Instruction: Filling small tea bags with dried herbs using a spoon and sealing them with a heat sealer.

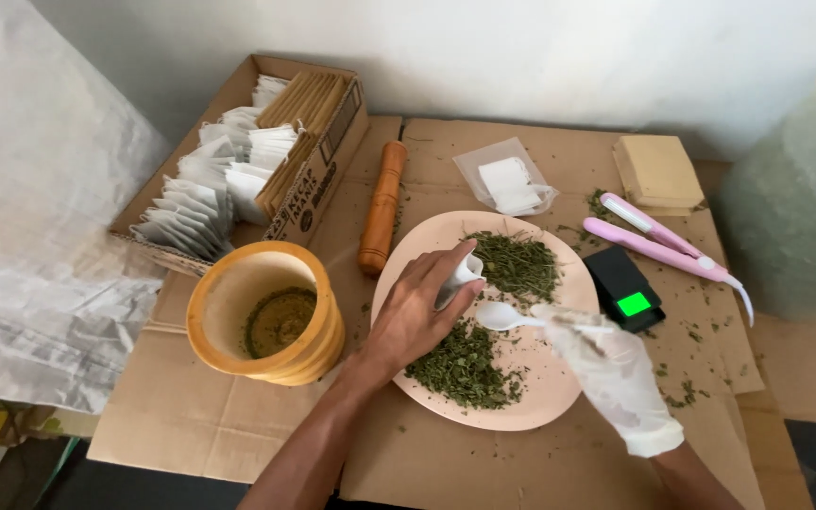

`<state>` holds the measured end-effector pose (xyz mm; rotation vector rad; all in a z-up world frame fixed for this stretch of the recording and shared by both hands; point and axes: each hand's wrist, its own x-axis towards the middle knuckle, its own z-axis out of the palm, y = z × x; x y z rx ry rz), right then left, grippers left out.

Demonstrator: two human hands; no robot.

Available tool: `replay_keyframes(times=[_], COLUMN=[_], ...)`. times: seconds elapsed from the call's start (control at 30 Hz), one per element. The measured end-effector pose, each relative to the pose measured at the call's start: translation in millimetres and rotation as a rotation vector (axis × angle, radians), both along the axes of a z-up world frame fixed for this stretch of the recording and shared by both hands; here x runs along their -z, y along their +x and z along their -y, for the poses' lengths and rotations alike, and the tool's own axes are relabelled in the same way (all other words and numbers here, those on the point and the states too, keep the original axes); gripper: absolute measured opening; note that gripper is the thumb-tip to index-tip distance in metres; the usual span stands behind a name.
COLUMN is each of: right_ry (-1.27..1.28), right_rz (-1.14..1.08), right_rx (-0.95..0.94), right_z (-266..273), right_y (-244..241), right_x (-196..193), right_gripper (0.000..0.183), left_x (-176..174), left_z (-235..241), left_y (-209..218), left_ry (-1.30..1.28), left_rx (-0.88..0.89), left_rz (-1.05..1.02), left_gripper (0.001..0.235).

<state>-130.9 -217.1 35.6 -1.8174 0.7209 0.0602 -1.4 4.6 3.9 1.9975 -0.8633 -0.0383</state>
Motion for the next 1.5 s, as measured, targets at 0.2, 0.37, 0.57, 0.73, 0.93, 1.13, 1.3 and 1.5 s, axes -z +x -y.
replay_keyframes(times=[0.2,0.37,0.57,0.73,0.93,1.13,1.3,1.5], right_ry=[-0.492,-0.13,0.1,0.415,0.416,0.411,0.41,0.404], right_rz=[0.529,0.525,0.41,0.673,0.639,0.621,0.6,0.588], right_rx=[-0.4,-0.245,-0.252,-0.423,-0.384,-0.356,-0.335,-0.319], right_z=[53,54,9,1,3,-1,0,6], right_y=[-37,-27,19,52,44,46,47,50], right_x=[71,73,7,41,35,31,29,27], right_gripper=[0.05,0.065,0.04,0.028,0.028,0.028,0.029,0.03], left_x=[-8,-16,3,6,13,35,24,33], left_z=[1,2,7,9,12,17,18,18], left_y=[-4,-6,-4,-8,-2,10,4,8], left_ry=[0.081,0.175,0.057,-0.025,-0.328,-0.494,-0.428,-0.495], left_rx=[-0.042,-0.031,0.063,0.092,0.082,0.018,0.016,0.004], left_rz=[-0.125,-0.252,0.077,0.183,-0.176,-0.396,-0.296,-0.366], left_gripper=[0.077,0.083,0.067,0.058,0.041,0.02,0.011,0.01])
